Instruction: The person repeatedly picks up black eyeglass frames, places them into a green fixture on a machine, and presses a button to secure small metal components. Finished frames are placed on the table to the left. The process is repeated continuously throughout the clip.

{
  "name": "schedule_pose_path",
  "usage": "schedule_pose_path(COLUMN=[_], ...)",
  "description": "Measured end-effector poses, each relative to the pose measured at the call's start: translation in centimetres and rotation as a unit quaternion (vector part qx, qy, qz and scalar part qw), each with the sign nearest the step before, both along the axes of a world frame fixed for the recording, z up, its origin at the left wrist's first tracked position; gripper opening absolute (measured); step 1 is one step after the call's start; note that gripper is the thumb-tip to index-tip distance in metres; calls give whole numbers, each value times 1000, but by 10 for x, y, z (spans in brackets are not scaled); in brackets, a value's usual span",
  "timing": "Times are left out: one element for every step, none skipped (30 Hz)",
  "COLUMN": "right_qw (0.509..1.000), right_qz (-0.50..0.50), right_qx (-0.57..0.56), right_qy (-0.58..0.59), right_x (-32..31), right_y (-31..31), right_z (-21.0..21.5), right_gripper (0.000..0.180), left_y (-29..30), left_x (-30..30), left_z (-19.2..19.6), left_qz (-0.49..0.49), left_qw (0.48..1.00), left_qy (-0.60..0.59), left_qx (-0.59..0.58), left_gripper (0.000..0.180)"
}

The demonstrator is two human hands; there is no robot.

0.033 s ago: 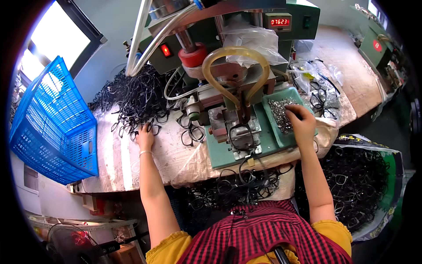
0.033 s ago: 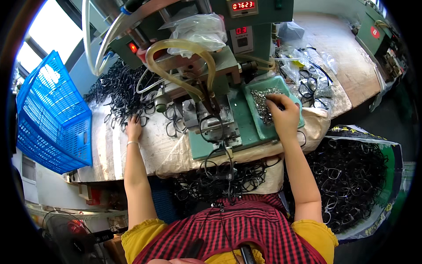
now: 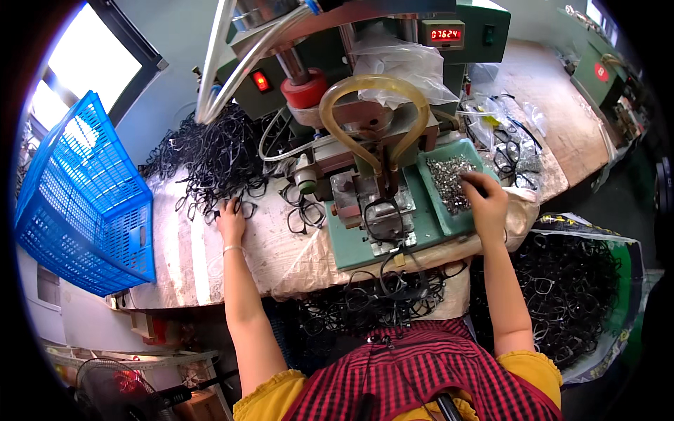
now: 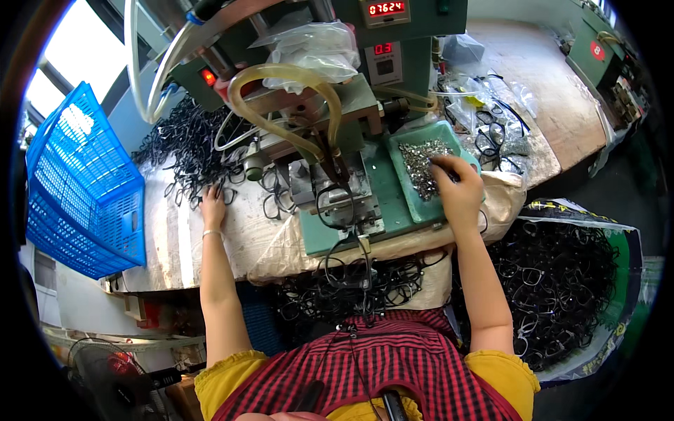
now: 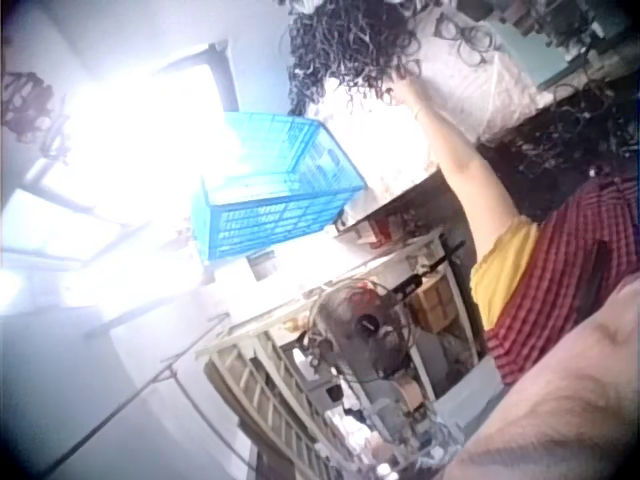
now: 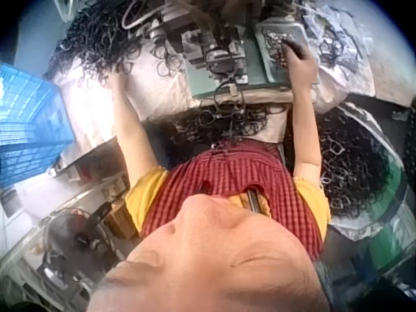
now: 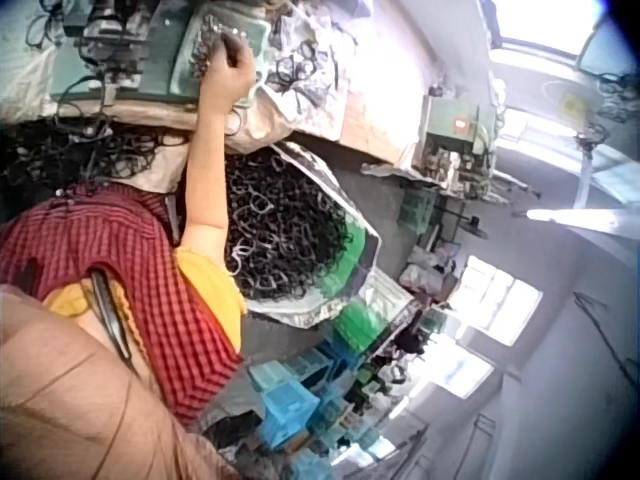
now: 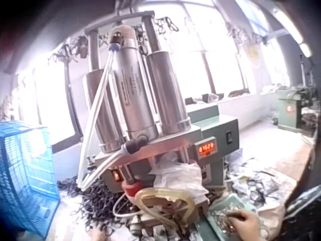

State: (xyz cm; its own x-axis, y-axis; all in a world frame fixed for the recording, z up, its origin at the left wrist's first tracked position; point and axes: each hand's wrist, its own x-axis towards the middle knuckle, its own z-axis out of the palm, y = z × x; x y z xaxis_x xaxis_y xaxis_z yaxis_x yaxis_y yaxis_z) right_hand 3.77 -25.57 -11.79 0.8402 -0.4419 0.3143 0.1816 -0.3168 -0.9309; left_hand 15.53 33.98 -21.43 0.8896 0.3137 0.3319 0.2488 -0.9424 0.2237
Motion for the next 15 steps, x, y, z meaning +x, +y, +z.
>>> schedule_pose_path(right_qw=[998,997,994,990,993,996,998,998,997,995,989,983,979,976,976], right_qz=[-29,-51,-77,-101,-87,-70,-57,-30,12,55,113,144,159,167,179], right_qx=[-48,-63,-80,-94,-74,-53,-34,-59,-72,-80,-67,-78,-69,-51,18], right_qy=[3,1,-1,-4,-1,2,6,5,-25,-27,-60,-88,-109,-129,-119], right_x=[-15,-31,-45,-53,-56,-60,-64,-63,-60,-54,-43,-32,-20,-6,3], right_y=[-7,-15,-25,-31,-32,-29,-27,-20,-8,4,16,31,46,55,65], right_z=[-4,-11,-16,-19,-17,-14,-9,2,16,29,42,54,63,59,53], right_gripper=[13,13,13,13,13,14,14,15,15,16,16,17,18,24,29], left_y=[0,-10,-30,-50,-73,-76,-81,-95,-108,-120,-126,-132,-139,-159,-181], left_x=[-11,-27,-41,-60,-81,-97,-108,-108,-110,-113,-114,-112,-107,-104,-102], left_z=[-3,-4,-1,4,14,10,6,15,27,45,55,55,55,62,67], left_qz=[-29,-51,-78,-104,-101,-114,-130,-116,-101,-75,-61,-84,-109,-124,-137], left_qw=[999,998,997,994,995,993,989,985,978,981,979,957,913,875,829], left_qy=[-26,-27,-27,-22,7,-22,-51,-104,-156,-168,-195,-239,-278,-277,-271], left_qx=[-3,-3,-5,1,-8,26,58,75,91,55,-5,-142,-276,-376,-470], left_gripper=[32,31,30,30,31,32,33,32,32,32,31,28,26,22,19])
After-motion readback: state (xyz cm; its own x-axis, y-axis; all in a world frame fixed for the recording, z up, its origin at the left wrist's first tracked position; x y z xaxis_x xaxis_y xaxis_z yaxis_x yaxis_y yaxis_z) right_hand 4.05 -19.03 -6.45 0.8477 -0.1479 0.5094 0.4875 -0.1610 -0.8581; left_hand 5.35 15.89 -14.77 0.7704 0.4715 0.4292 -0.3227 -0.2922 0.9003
